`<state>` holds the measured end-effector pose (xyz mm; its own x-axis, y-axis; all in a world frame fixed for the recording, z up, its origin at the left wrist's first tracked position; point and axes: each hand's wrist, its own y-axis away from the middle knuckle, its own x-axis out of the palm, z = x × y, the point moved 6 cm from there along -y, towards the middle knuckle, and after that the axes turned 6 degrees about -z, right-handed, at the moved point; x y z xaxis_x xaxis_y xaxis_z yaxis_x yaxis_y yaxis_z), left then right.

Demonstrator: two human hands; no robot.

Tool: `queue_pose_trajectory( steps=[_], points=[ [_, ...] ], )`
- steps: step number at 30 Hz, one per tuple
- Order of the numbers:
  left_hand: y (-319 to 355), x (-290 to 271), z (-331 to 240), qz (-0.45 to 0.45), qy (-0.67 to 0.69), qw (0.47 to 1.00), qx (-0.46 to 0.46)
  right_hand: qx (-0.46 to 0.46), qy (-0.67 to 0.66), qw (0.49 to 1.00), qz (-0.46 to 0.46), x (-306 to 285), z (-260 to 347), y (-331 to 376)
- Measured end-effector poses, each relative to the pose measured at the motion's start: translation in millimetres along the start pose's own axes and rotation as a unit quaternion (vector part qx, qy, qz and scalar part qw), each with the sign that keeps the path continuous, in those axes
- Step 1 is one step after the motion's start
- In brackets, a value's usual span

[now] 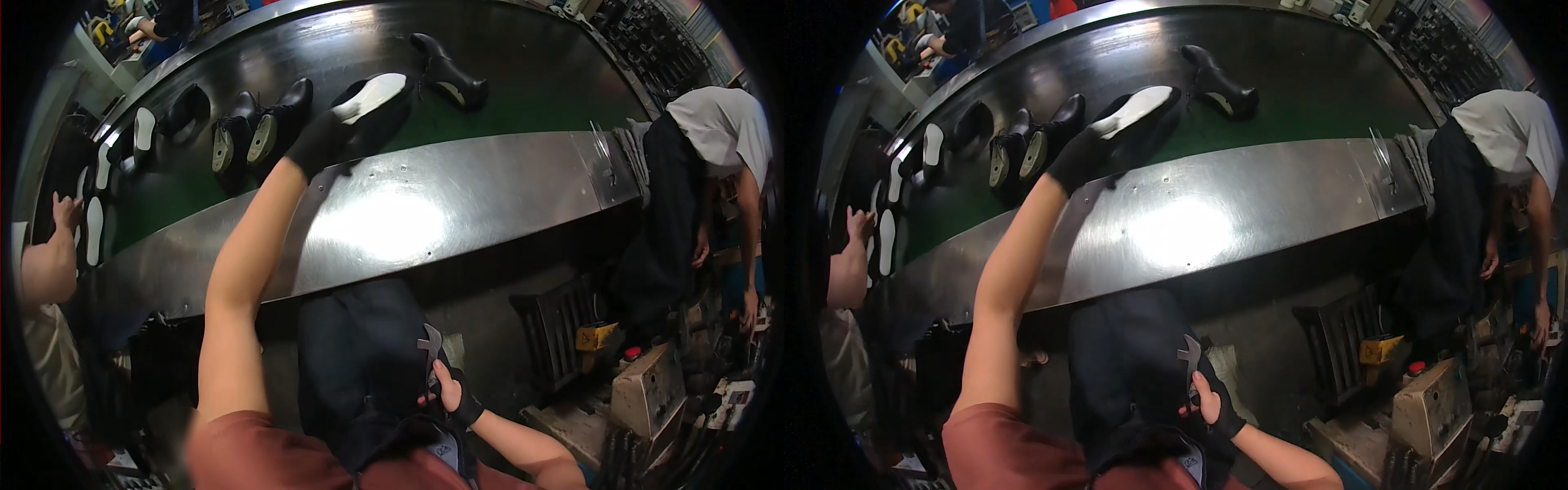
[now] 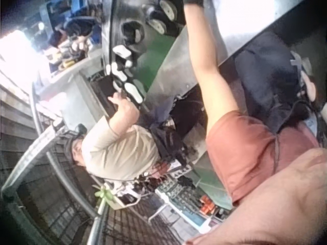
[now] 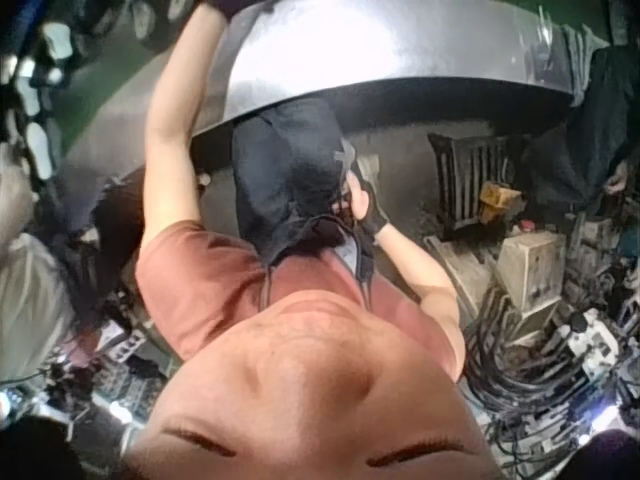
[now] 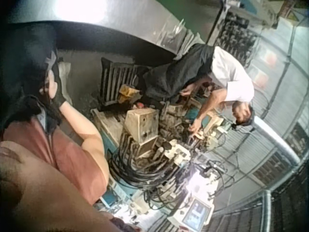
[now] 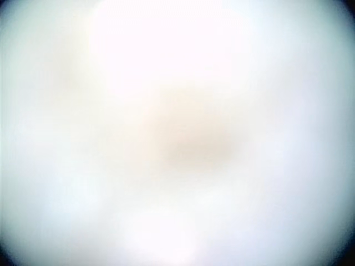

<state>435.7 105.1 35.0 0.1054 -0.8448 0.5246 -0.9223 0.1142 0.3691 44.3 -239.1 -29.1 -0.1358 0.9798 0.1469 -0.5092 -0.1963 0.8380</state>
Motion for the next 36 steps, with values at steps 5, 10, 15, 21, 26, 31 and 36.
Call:
queue_pose_trajectory(
  steps=[5, 10, 15, 21, 26, 31, 36],
  points=[
    [236.0, -43.7, 61.0, -0.252, -0.28, 0.884, 0.276, -0.012, -0.005, 0.999, -0.044, -8.9, -6.1, 6.1],
    [417.3, -92.8, 106.6, -0.342, 0.036, 0.897, 0.278, -0.036, 0.076, 0.996, 0.028, -19.1, -11.4, -9.6],
    [434.9, 10.7, 119.6, -0.261, -0.332, 0.86, 0.286, -0.077, 0.176, 0.981, 0.042, -8.4, 8.0, -7.6],
    [371.7, 47.5, 105.8, -0.102, -0.522, 0.771, 0.349, -0.14, 0.187, 0.967, 0.106, 28.2, 17.3, 35.8],
    [323.6, 2.1, 143.3, -0.106, -0.209, 0.956, 0.177, -0.313, 0.282, 0.897, 0.136, 59.1, 21.3, 58.9],
    [311.0, 21.3, 153.8, -0.08, -0.104, 0.97, 0.204, -0.276, 0.229, 0.908, 0.216, 93.4, 31.1, 27.0],
    [313.1, 9.3, 154.0, -0.074, -0.118, 0.961, 0.238, -0.055, 0.193, 0.925, 0.323, 115.4, 50.0, 30.0]
  ],
)
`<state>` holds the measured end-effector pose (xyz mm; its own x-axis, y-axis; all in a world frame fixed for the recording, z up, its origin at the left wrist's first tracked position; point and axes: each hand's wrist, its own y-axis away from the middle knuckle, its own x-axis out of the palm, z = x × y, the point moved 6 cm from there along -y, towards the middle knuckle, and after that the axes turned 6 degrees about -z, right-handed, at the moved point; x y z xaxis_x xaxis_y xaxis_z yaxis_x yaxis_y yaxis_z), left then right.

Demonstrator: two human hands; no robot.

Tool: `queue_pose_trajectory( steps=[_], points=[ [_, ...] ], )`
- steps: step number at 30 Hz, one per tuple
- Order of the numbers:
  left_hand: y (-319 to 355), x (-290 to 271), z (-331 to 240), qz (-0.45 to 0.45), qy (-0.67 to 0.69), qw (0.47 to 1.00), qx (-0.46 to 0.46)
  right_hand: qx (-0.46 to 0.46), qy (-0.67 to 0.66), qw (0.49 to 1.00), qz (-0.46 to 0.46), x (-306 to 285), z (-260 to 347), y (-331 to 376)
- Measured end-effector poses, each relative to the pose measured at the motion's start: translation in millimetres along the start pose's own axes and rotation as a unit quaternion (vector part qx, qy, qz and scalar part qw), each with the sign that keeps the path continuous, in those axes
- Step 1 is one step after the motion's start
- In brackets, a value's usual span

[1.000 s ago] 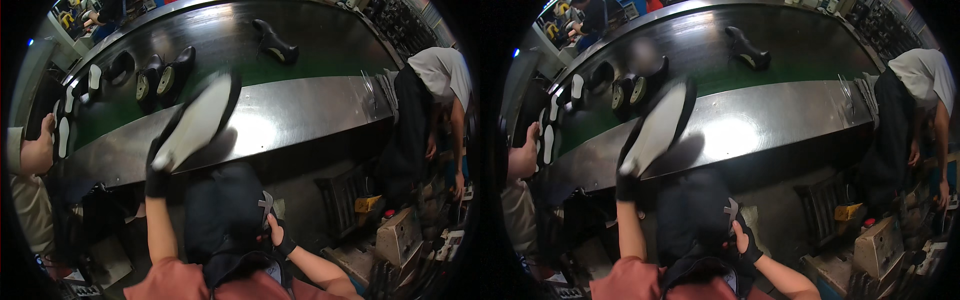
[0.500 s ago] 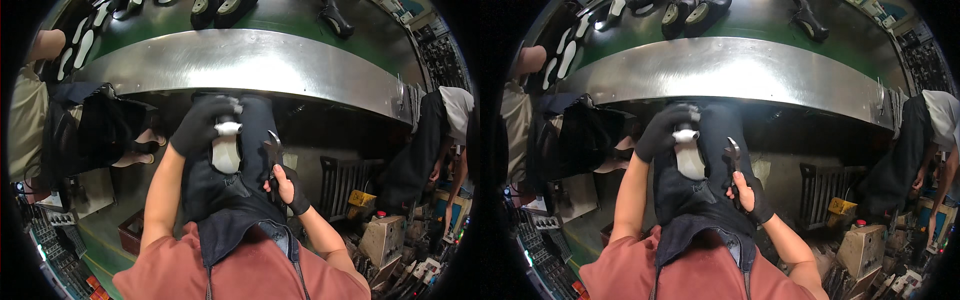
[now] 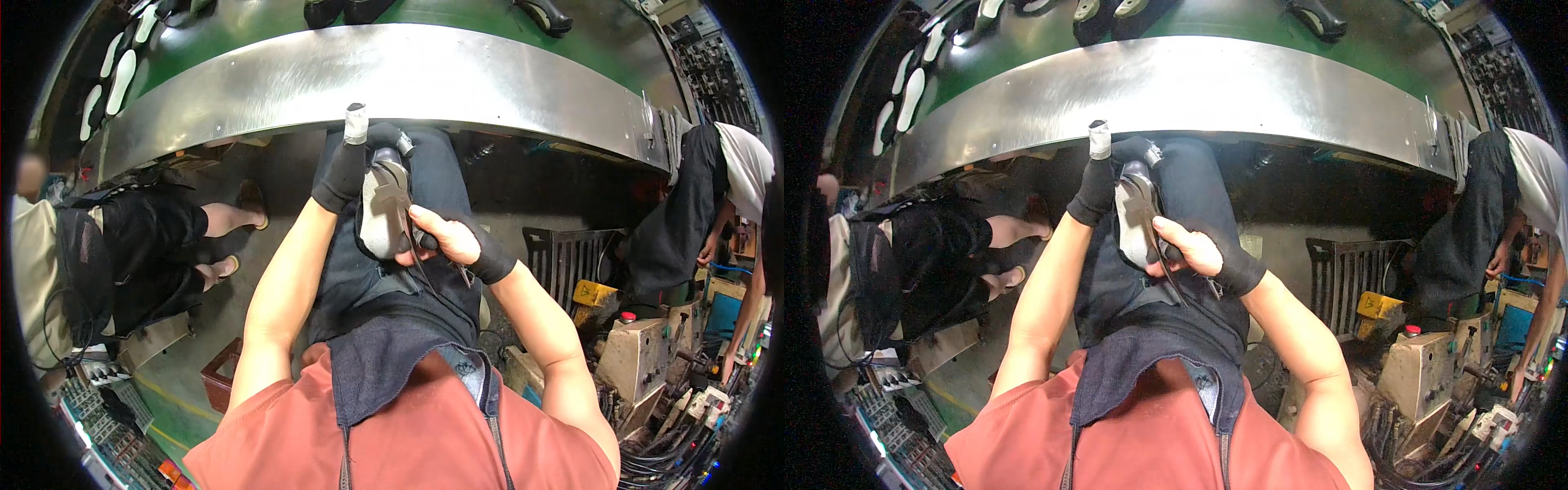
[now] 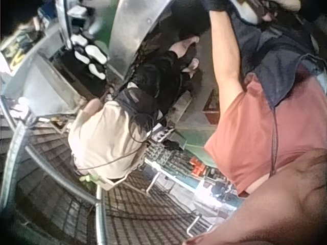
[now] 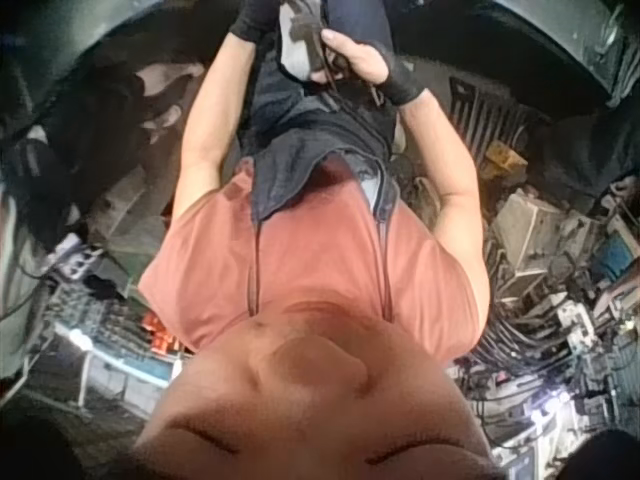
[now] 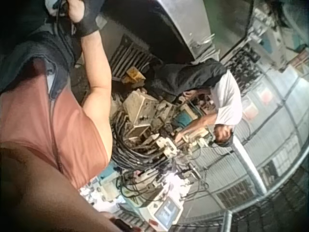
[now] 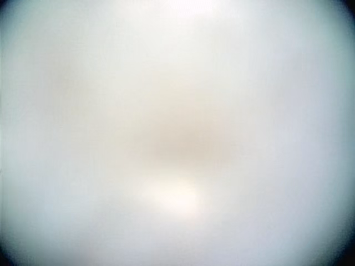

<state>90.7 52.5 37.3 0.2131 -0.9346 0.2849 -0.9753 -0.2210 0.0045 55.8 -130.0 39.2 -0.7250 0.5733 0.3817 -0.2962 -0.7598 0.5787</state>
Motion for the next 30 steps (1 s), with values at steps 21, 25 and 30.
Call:
queue_pose_trajectory(
  steps=[21, 25, 30],
  points=[
    [7.2, -3.3, -10.2, -0.072, -0.116, 0.988, 0.078, 0.015, 0.094, 0.993, -0.076, 7.7, 4.4, -12.4],
    [14.7, 0.0, -12.1, -0.069, -0.108, 0.987, 0.102, -0.163, 0.236, 0.921, -0.262, 15.7, -32.6, -29.3],
    [46.5, -7.9, -2.2, -0.1, 0.08, 0.991, 0.029, -0.303, 0.269, 0.877, -0.257, 39.4, -51.5, -20.3]
  ],
)
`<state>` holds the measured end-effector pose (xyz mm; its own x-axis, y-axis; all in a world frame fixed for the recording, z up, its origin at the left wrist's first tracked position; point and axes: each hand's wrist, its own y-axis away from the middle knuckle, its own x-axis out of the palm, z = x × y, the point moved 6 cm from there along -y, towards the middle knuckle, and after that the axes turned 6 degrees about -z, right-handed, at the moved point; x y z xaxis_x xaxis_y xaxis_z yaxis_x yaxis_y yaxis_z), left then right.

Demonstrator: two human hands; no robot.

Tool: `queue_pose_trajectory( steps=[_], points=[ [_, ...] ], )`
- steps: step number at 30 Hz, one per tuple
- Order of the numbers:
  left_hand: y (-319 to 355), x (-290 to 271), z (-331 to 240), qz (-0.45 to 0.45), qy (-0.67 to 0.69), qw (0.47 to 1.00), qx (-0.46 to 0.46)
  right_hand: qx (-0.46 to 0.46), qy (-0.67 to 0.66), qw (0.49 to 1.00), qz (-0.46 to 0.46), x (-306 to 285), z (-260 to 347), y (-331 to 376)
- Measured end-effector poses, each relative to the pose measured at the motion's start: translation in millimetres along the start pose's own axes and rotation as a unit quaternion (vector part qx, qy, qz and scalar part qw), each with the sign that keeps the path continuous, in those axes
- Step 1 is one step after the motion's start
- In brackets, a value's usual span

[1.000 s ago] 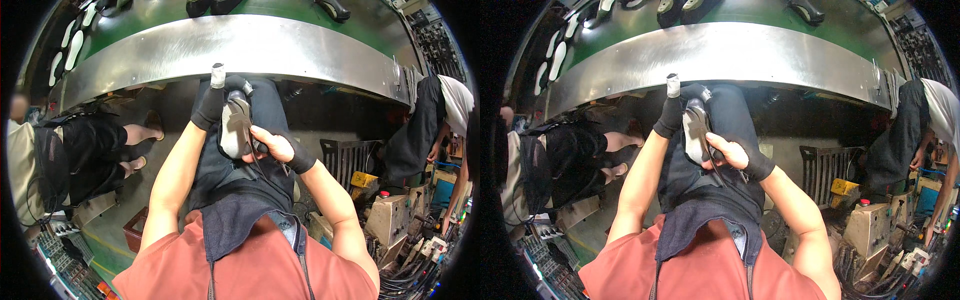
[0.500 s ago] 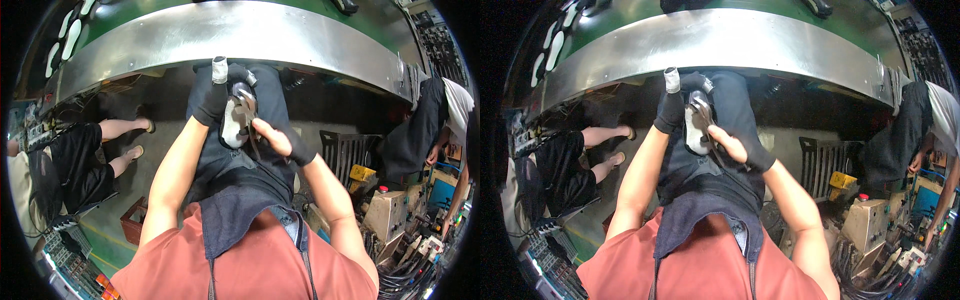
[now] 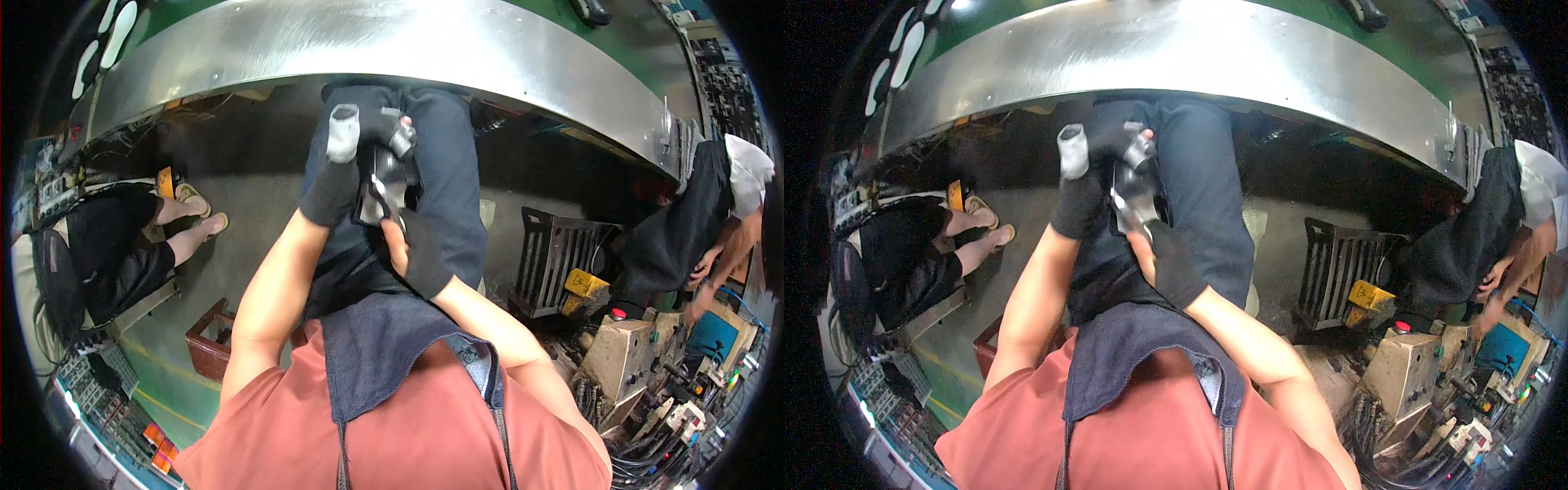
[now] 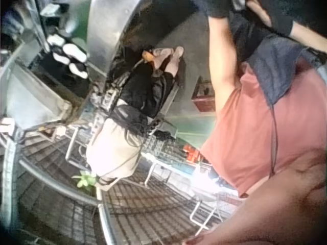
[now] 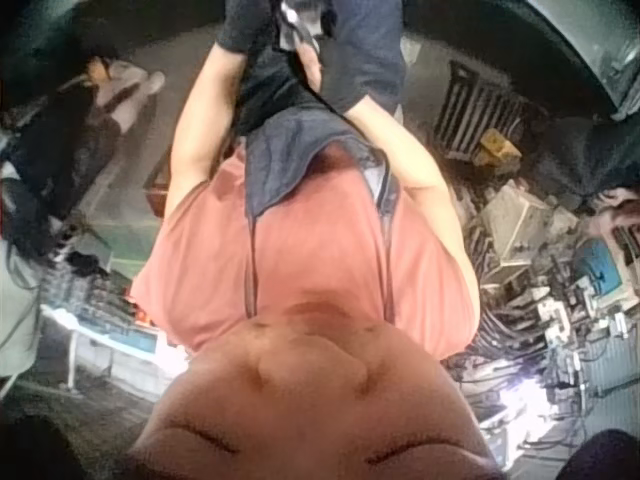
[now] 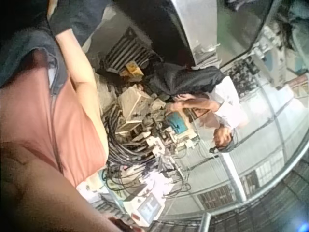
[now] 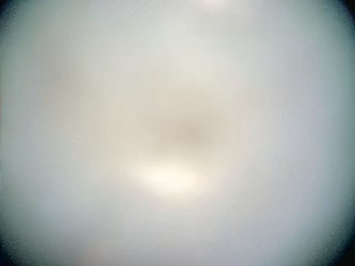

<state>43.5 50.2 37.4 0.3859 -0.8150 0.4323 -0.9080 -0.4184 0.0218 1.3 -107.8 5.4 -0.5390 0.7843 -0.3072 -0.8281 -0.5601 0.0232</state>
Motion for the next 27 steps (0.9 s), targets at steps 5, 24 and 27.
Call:
queue_pose_trajectory(
  steps=[5, 24, 27],
  points=[
    [81.1, 8.2, -31.1, 0.042, 0.026, 0.999, 0.021, -0.09, 0.048, 0.975, 0.196, -22.7, 6.7, 47.1],
    [107.2, -30.7, 95.5, 0.015, 0.201, 0.955, -0.219, -0.232, 0.215, 0.905, 0.283, -41.9, -17.1, 71.9],
    [104.4, -30.8, 89.2, 0.016, 0.112, 0.962, -0.247, -0.283, 0.215, 0.901, 0.248, -41.4, -14.7, 62.4]
  ],
)
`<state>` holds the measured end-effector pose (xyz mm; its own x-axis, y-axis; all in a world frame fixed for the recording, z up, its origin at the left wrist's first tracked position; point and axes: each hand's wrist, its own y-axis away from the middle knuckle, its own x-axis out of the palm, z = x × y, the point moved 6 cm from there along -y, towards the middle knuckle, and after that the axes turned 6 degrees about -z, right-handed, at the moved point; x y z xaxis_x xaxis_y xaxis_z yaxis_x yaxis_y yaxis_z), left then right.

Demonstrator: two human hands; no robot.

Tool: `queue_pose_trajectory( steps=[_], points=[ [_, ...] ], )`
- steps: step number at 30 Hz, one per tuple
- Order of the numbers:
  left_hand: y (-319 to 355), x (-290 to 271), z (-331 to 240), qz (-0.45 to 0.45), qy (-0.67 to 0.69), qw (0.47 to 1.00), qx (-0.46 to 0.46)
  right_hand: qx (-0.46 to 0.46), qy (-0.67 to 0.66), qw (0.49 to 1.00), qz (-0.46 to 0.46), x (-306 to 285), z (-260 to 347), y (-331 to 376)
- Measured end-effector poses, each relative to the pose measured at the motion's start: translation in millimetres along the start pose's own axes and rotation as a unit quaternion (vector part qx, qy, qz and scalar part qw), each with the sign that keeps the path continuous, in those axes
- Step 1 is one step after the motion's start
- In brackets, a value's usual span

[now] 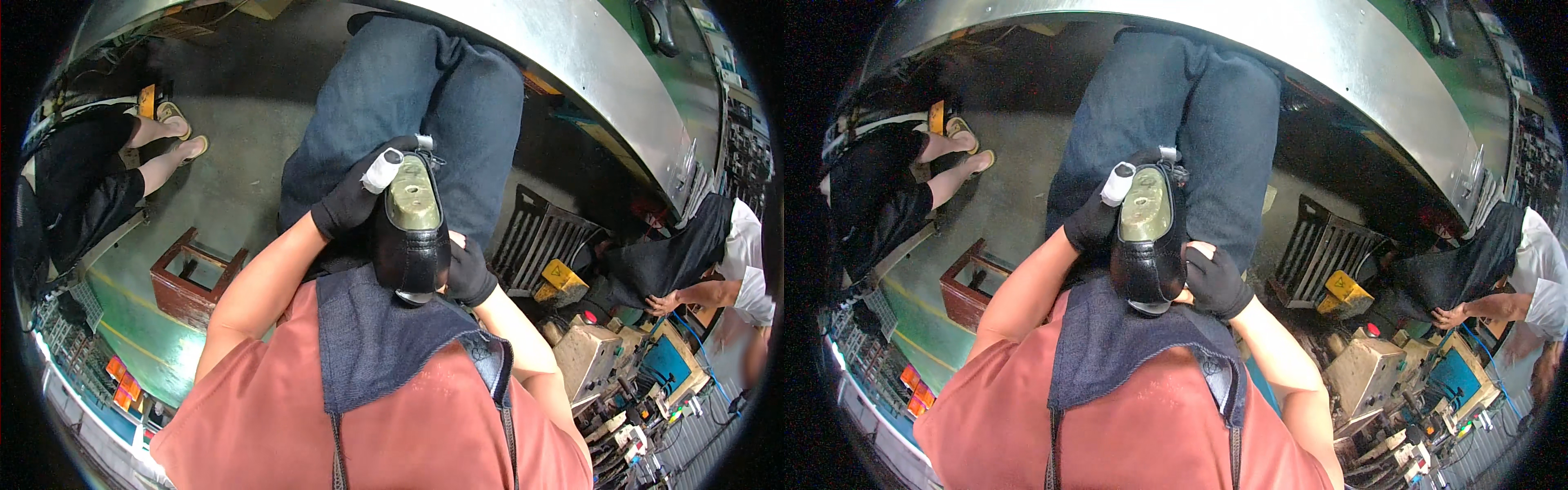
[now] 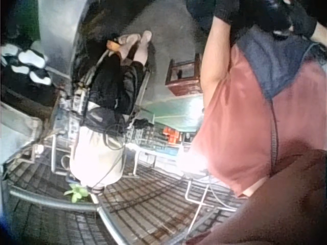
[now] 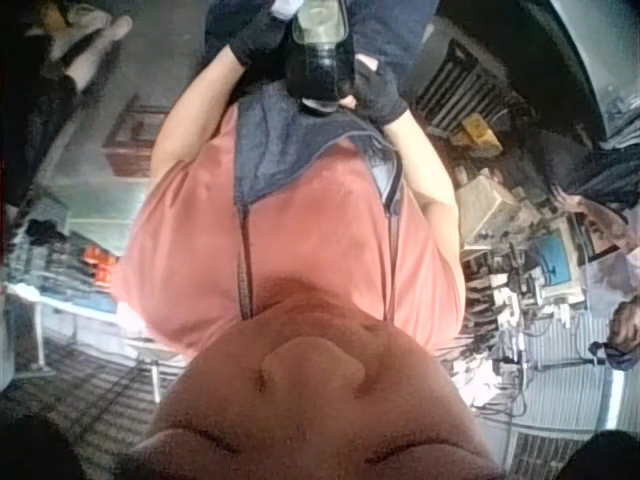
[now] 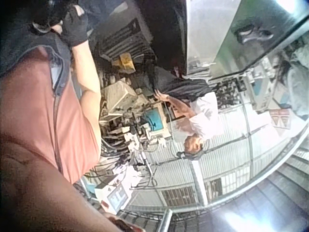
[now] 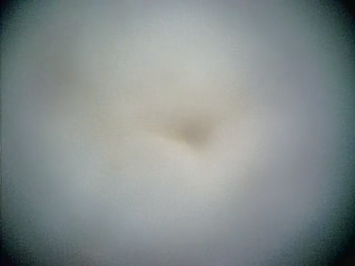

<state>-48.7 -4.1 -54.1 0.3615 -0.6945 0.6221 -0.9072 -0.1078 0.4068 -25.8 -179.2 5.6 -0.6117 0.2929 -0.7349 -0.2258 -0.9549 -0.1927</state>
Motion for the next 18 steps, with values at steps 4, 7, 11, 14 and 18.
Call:
queue_pose_trajectory(
  steps=[4, 7, 11, 14, 18],
  points=[
    [-2.7, -4.0, 2.9, -0.005, -0.013, 1.0, 0.018, -0.048, 0.054, 0.997, -0.017, 10.0, -4.8, 0.9],
    [-9.4, 1.4, -6.4, 0.014, 0.069, 0.997, -0.027, -0.06, 0.024, 0.997, -0.037, -0.3, -2.5, -17.1],
    [8.8, 14.6, -54.2, -0.107, 0.043, 0.986, -0.12, 0.048, -0.125, 0.991, 0.002, -49.4, 9.4, -53.7],
    [16.1, 15.1, -90.1, -0.175, -0.568, 0.707, 0.383, 0.381, -0.356, 0.852, -0.033, -72.6, -4.8, -75.1],
    [-5.1, 28.7, -49.2, -0.256, -0.594, 0.742, 0.176, 0.556, -0.341, 0.758, -0.027, -55.5, -73.3, -71.9]
  ],
)
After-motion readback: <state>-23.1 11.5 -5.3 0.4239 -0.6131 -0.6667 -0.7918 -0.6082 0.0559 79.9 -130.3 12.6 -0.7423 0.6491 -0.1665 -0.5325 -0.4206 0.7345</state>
